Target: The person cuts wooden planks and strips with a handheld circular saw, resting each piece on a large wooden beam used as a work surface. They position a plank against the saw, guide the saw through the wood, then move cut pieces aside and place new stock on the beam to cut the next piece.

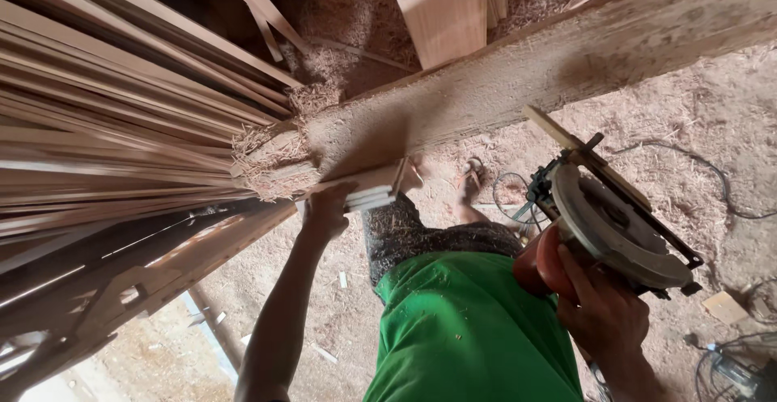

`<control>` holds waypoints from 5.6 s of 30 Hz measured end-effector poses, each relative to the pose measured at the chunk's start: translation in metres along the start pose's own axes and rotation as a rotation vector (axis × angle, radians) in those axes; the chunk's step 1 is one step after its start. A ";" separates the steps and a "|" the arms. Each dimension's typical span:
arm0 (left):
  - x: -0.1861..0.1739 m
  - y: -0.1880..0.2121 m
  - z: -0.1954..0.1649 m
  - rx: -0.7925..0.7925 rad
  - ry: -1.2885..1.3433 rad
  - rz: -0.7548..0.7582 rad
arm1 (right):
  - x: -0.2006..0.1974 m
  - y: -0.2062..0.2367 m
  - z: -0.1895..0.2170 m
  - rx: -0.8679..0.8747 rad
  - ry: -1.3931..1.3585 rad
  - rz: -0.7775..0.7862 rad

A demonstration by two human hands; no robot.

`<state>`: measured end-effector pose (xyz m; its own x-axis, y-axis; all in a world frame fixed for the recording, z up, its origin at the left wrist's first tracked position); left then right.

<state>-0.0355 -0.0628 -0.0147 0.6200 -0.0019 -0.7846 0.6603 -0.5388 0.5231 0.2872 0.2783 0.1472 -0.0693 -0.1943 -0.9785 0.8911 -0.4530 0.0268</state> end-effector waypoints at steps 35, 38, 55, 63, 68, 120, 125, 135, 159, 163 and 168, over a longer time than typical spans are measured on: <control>0.012 -0.027 0.041 -0.147 -0.092 0.110 | 0.007 -0.089 0.082 -0.249 -0.236 0.103; 0.016 -0.030 0.042 -0.094 -0.140 0.102 | 0.008 -0.101 0.105 -0.339 -0.257 0.114; -0.003 0.046 0.043 -0.378 0.115 -0.700 | 0.016 -0.141 0.142 -0.527 -0.515 0.306; 0.049 0.056 -0.059 -0.599 1.625 -0.706 | 0.065 -0.164 0.153 -0.694 -0.674 0.525; 0.070 0.052 -0.058 -0.637 1.426 -0.792 | 0.083 -0.169 0.144 -0.571 -0.629 0.668; 0.048 0.110 0.075 -0.639 1.634 -0.755 | 0.115 -0.139 0.296 -0.665 -0.666 0.670; 0.059 0.113 0.099 -0.708 1.700 -0.743 | 0.118 -0.137 0.318 -0.716 -0.701 0.635; 0.025 0.143 0.152 -0.571 1.735 -1.046 | 0.129 -0.130 0.376 -0.843 -0.871 0.595; 0.073 0.053 -0.074 -0.618 1.483 -0.697 | 0.056 -0.152 0.143 -0.580 -0.548 0.606; 0.075 0.055 -0.068 -0.512 1.243 -0.881 | 0.080 -0.159 0.141 -0.610 -0.596 0.642; 0.070 0.058 -0.056 -0.643 1.617 -0.730 | 0.099 -0.160 0.144 -0.586 -0.660 0.658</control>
<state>0.0698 -0.0469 -0.0212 -0.3224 0.9450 -0.0547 0.7421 0.2882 0.6051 0.0730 0.2068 0.0749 0.4271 -0.7521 -0.5020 0.9042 0.3592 0.2311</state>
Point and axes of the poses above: each hand's wrist, its own y-axis away from the middle knuckle, its own x-axis out of the palm, z = x × y, the point moved 3 cm from there along -y, towards the middle knuckle, and after that the axes turned 3 degrees about -z, right-handed, at the moved point
